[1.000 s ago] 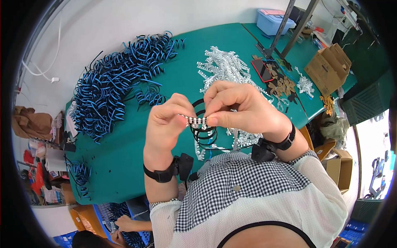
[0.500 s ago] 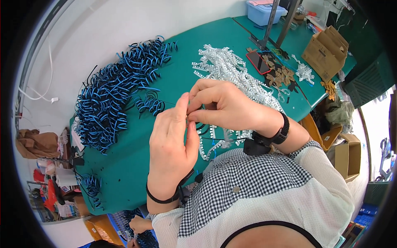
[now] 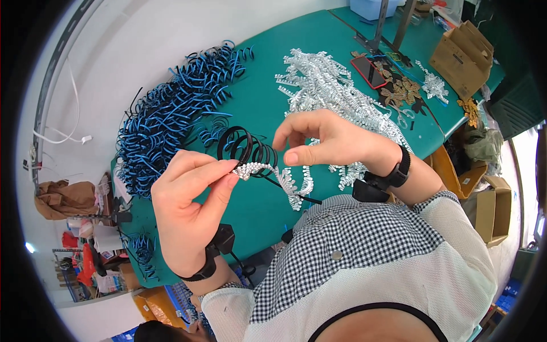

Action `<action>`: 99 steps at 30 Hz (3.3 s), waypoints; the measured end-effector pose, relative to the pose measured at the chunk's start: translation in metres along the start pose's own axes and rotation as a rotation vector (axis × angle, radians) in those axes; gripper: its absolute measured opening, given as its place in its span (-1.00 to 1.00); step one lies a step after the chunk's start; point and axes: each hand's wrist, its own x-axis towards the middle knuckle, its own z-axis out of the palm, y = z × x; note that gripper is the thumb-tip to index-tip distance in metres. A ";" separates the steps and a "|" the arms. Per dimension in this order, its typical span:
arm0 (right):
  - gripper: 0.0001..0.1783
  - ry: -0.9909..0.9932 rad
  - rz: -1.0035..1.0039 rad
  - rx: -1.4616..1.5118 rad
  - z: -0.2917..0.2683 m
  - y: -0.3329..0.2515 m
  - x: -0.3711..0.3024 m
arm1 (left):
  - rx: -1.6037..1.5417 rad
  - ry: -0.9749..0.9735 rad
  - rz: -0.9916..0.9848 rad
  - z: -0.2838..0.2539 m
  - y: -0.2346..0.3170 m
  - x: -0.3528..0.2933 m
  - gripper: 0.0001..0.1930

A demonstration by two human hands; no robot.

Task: The recorder is assembling decorative rhinestone strips onto a black strap component for footwear manufacturing.

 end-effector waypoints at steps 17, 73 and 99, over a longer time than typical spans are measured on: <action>-0.51 0.154 -0.075 0.009 0.046 0.023 0.014 | 0.266 0.232 -0.041 -0.001 0.009 0.011 -0.84; -0.62 0.249 0.253 0.792 -0.015 0.015 -0.038 | 0.687 0.572 0.313 0.000 -0.036 0.002 -0.83; -0.60 0.067 -0.220 0.143 0.046 0.024 0.026 | 0.199 -0.347 -0.032 -0.031 0.010 0.040 -0.85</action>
